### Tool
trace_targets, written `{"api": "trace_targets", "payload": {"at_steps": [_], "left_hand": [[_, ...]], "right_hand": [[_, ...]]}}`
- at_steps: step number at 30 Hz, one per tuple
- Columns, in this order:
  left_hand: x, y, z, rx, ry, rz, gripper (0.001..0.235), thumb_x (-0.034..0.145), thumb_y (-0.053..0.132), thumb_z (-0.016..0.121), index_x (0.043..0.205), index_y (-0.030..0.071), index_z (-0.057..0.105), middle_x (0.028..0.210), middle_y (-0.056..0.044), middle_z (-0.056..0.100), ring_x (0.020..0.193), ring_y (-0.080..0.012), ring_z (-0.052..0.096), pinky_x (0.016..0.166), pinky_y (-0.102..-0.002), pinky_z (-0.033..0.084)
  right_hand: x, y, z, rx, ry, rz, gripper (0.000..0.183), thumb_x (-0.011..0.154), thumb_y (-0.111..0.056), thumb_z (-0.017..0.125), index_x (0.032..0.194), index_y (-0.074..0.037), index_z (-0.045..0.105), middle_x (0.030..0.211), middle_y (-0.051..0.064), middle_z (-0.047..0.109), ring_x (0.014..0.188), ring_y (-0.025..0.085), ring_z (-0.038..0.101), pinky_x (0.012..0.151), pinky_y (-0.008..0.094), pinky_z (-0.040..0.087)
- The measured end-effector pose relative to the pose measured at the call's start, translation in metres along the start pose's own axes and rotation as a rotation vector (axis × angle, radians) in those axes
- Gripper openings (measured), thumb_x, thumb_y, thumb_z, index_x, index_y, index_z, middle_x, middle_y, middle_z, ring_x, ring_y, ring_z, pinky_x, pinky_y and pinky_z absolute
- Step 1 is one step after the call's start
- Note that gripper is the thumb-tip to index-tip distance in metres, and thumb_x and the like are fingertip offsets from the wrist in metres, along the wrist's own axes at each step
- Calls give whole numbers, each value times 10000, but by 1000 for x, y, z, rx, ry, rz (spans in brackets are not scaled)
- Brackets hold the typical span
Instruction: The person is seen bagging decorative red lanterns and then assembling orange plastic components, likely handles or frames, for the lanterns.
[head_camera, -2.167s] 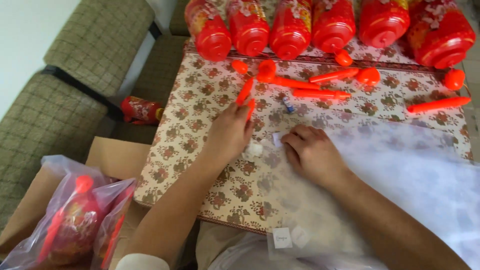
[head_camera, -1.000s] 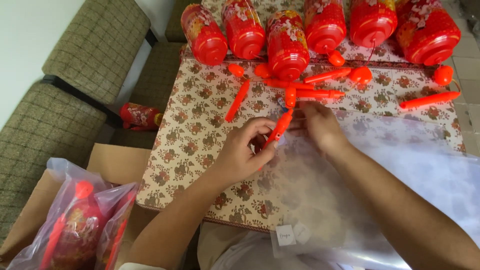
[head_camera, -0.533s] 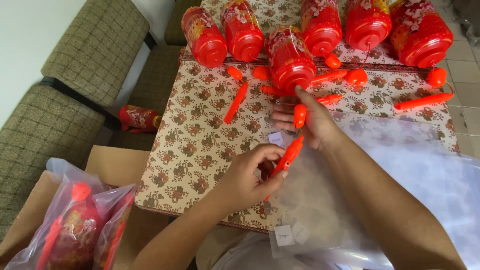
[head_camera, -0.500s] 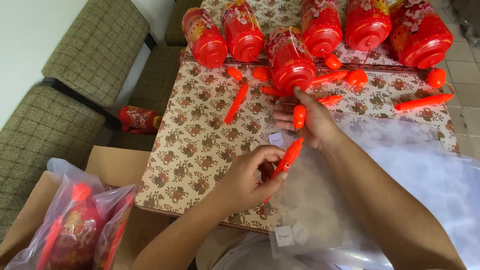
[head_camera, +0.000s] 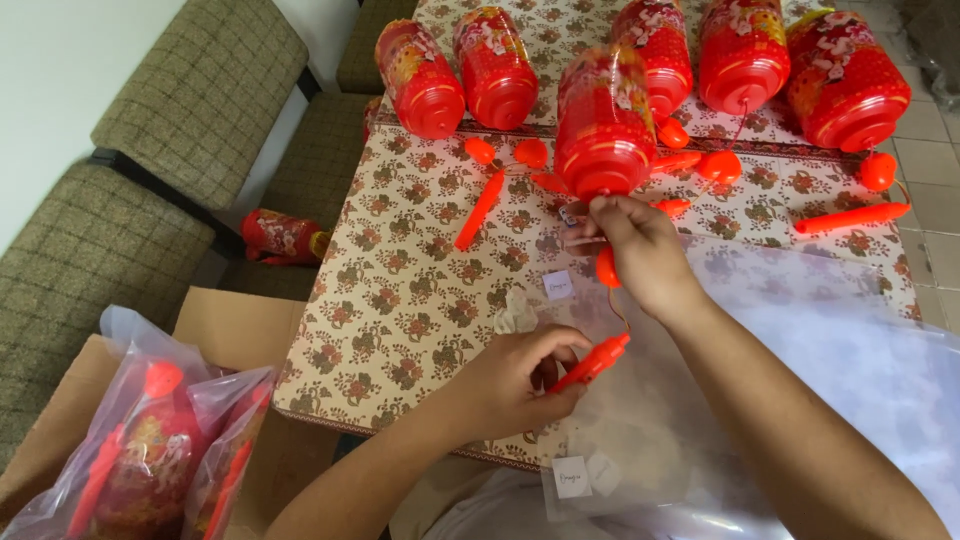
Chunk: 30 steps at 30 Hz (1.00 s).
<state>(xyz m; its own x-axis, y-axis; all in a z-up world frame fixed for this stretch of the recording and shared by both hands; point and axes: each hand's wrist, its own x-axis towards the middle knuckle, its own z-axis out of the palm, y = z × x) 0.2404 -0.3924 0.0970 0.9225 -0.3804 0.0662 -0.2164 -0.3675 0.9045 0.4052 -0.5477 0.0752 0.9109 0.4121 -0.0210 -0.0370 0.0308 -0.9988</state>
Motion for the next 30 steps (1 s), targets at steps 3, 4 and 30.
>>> {"api": "trace_targets", "payload": {"at_steps": [3,4,30], "left_hand": [[-1,-1,3,-9,-76,-110,320,928,204,665,1229,131,583,911,-30,718,649,-135,646,599,-303,527],[-1,-3,6,-13,-73,-114,320,928,204,665,1229,131,583,911,-30,718,649,-135,646,599,-303,527],[7,8,11,-116,-137,-132,401,954,130,591,1351,107,646,928,-72,645,740,-152,587,671,-309,497]], "right_hand": [[-10,8,-7,-253,-131,-148,305,1066,-188,439,908,-33,649,999,121,784,892,239,765,801,353,639],[-12,7,-4,-253,-136,-144,305,1066,-188,439,908,-33,649,999,121,784,892,239,765,801,353,639],[-11,-34,42,-741,-565,-244,341,1067,-269,441,943,-66,686,814,54,677,709,214,609,687,385,482]]}}
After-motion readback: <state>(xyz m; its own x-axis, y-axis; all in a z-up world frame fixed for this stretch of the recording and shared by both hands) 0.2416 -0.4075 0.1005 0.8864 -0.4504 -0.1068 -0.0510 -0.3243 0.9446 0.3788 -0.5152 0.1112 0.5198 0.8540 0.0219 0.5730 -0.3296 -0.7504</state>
